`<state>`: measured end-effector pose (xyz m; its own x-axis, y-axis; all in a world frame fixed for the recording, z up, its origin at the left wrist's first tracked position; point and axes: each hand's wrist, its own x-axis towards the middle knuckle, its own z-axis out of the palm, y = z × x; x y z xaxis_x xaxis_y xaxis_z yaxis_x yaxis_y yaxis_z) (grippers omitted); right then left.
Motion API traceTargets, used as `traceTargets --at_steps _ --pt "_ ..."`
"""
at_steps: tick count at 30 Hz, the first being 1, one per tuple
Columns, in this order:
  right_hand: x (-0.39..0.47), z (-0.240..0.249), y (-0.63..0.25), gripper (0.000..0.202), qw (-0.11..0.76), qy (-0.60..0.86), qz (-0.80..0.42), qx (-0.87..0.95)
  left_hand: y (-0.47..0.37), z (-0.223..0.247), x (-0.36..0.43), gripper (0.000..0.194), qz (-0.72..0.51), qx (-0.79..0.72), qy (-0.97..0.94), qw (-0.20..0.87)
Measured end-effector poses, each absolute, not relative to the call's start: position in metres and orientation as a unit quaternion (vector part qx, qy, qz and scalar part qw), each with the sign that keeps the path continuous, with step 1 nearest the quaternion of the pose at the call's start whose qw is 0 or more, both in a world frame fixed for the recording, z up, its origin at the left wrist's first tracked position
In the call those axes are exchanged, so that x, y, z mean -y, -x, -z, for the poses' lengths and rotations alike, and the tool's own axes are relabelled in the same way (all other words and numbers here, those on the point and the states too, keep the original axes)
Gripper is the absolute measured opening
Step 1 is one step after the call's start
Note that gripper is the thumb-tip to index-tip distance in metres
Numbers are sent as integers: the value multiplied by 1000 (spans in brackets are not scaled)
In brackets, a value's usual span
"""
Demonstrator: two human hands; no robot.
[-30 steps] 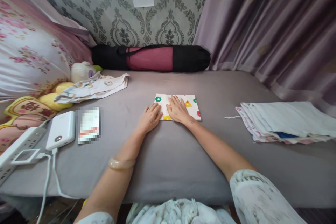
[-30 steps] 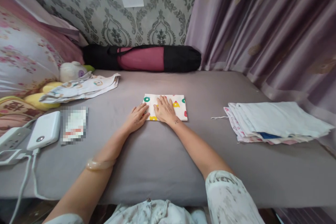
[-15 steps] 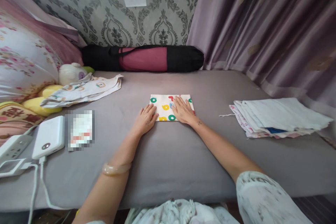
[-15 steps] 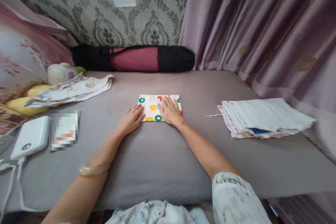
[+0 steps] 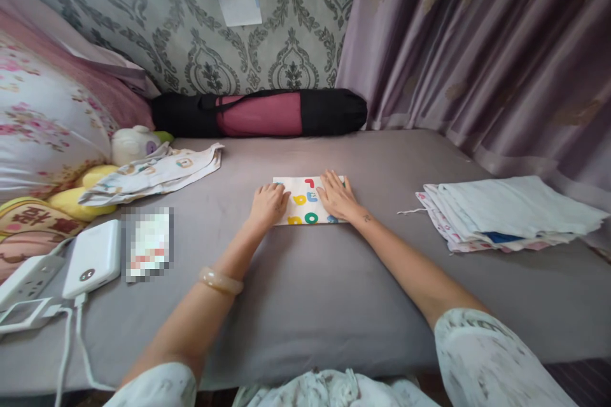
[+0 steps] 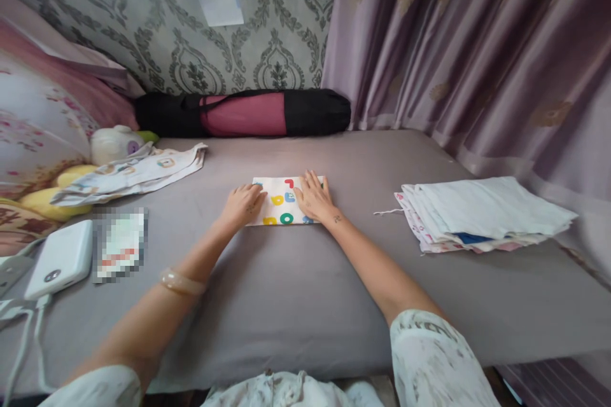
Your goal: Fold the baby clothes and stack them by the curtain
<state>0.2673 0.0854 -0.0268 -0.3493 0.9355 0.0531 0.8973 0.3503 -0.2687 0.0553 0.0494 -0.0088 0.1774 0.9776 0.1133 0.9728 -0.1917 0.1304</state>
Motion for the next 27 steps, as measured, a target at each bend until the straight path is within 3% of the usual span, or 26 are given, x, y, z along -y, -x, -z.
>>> traceTargets --at_steps 7,16,21,27 --pt "-90 38 -266 61 66 550 -86 828 -73 31 -88 53 -53 -599 -798 45" --pt "-116 18 -277 41 68 533 -68 841 -56 17 -126 38 -25 -599 -798 63" --pt "-150 6 -284 34 13 552 -97 828 -47 4 -158 32 12 -645 -748 158" --pt "-173 -16 -284 37 -60 561 -215 797 -33 2 -171 30 -58 -632 -701 324"
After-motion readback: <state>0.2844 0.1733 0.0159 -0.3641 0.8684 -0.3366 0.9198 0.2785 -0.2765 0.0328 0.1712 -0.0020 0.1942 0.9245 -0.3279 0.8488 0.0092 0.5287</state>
